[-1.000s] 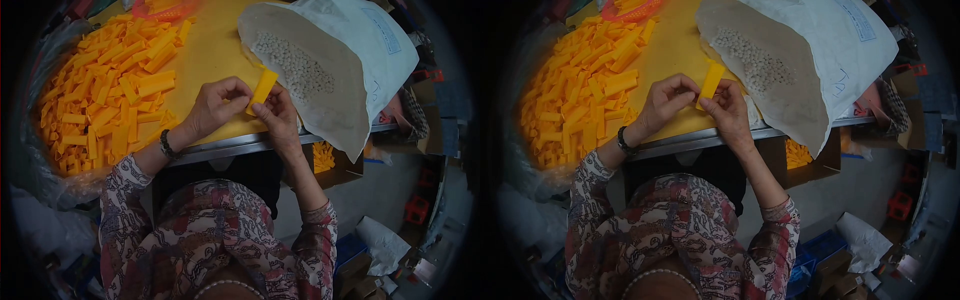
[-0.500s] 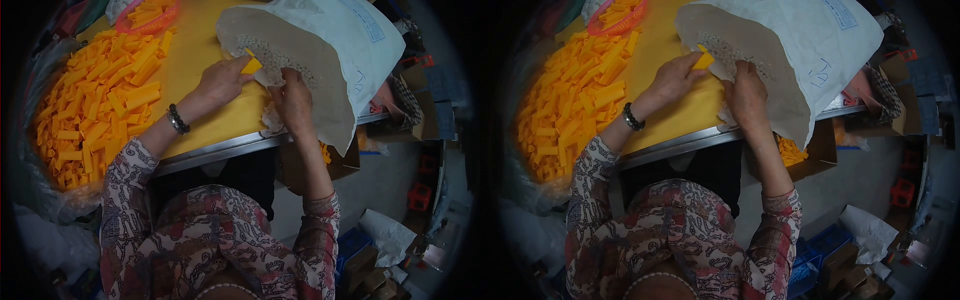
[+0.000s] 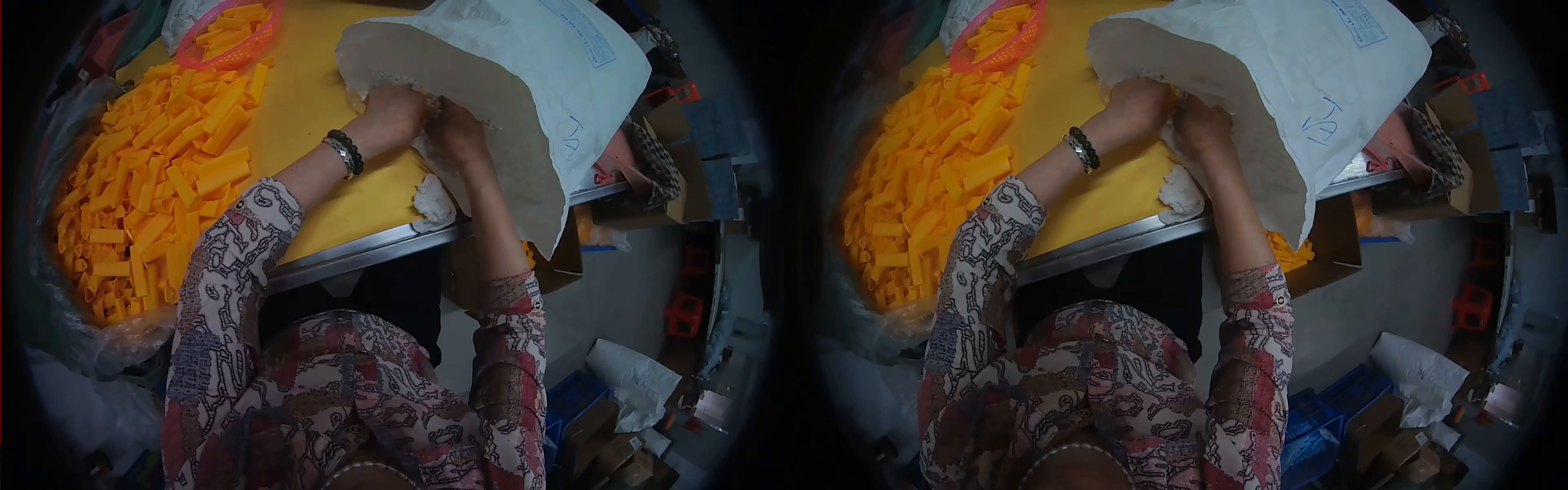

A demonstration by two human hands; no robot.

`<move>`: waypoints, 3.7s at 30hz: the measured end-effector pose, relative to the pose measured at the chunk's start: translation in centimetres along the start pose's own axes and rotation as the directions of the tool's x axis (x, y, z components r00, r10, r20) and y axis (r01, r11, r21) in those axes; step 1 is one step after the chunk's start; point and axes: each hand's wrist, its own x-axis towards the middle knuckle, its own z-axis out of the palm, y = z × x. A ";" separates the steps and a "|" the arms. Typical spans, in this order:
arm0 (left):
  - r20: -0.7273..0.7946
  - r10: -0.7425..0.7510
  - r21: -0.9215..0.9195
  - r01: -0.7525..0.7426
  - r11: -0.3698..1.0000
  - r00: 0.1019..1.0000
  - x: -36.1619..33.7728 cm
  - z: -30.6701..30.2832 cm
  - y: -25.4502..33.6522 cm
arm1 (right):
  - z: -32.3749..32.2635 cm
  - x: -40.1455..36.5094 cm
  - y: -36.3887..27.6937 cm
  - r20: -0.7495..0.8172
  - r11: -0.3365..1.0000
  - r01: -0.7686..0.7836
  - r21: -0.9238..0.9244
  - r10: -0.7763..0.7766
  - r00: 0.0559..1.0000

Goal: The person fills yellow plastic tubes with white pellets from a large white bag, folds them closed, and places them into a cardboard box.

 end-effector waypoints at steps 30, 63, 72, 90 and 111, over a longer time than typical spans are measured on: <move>-0.234 -0.267 -0.822 -0.044 0.568 0.935 -3.0 1.4 -0.7 | -2.4 -0.5 0.9 -0.316 0.530 0.435 0.728 -0.303 0.899; -0.226 -0.264 -0.735 0.014 0.678 0.938 -4.0 0.9 0.9 | 0.5 -0.7 -1.8 -0.409 0.059 0.408 0.911 -0.002 0.913; -0.304 -0.271 -0.868 -0.148 0.475 0.913 -5.7 1.1 0.7 | 0.2 -1.9 -1.5 -0.416 -0.018 0.417 0.909 0.025 0.909; -0.239 -0.224 -0.862 -0.101 0.496 0.945 -8.6 3.2 -2.2 | 0.7 -4.0 -1.4 -0.162 0.182 0.160 0.970 -0.003 0.987; -0.456 0.314 0.164 -0.268 0.949 0.833 -5.6 -2.7 1.3 | 0.9 -3.7 -0.2 0.063 -0.082 -0.060 0.995 0.035 0.997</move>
